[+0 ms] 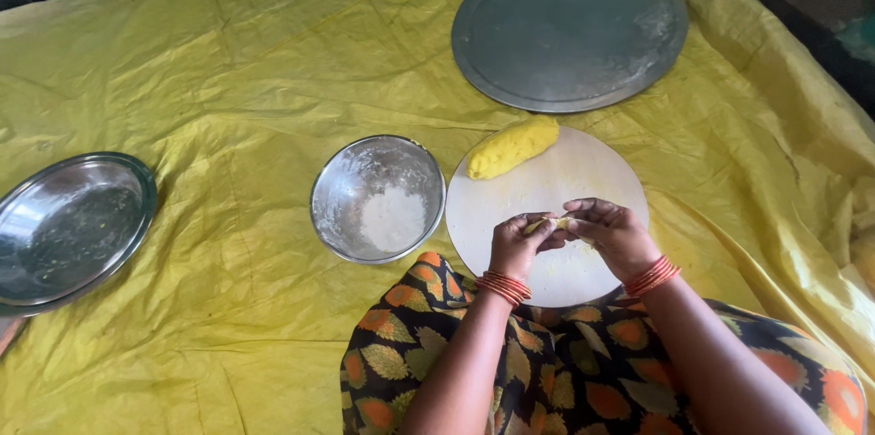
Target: The person kneads a yellow dough on a white board, then pinches off small pieces and rolls them into balls. A bowl of white powder and a metal tray are nearby.
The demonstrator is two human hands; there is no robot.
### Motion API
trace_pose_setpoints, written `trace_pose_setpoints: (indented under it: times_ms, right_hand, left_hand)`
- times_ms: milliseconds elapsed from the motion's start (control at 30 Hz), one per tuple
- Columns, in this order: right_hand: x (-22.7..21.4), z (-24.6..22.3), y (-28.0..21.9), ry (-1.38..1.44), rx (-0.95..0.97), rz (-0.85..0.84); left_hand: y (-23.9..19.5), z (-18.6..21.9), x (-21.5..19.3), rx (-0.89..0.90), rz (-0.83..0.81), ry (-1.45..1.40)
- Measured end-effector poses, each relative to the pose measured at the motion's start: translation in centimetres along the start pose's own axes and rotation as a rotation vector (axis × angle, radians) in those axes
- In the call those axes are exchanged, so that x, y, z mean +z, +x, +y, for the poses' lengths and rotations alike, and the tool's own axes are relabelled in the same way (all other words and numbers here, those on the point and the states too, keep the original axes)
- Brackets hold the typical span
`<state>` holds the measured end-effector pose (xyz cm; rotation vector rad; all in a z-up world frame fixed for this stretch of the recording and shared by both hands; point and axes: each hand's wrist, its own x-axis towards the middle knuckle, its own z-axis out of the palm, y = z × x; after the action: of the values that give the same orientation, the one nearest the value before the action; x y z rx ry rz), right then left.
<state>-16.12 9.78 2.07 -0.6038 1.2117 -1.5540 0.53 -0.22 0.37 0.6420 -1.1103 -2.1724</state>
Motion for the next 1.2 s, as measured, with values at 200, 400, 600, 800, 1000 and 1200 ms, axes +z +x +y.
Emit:
trace_pose_setpoints:
  times_ms: [200,400,600,800,1000,1200]
  right_hand:
    - [-0.1,-0.2,0.1,0.419,0.062,-0.055]
    - [0.4,-0.9,0.7,0.502,0.092,0.134]
    - [0.0,-1.2,0.9,0.489,0.051,0.007]
    - [0.4,-2.3,0.7,0.325,0.125,0.216]
    - [-0.7,-2.6,1.2,0.429,0.059,0.074]
    - [-1.2,-0.9,1.9,0.356,-0.003,0.374]
  left_hand:
    - [-0.1,0.8,-0.5,-0.152,-0.066,-0.328]
    - [-0.3,1.7,-0.3,-0.143,-0.081,-0.409]
    - [0.3,1.4,-1.0,-0.097,0.047,-0.169]
    - [0.9,1.0,-2.5,-0.056,-0.018,-0.34]
    - [2.2,0.2,-3.6,-0.101,0.157,-0.305]
    - [2.9,-1.1,-3.7,-0.106,0.222,-0.186]
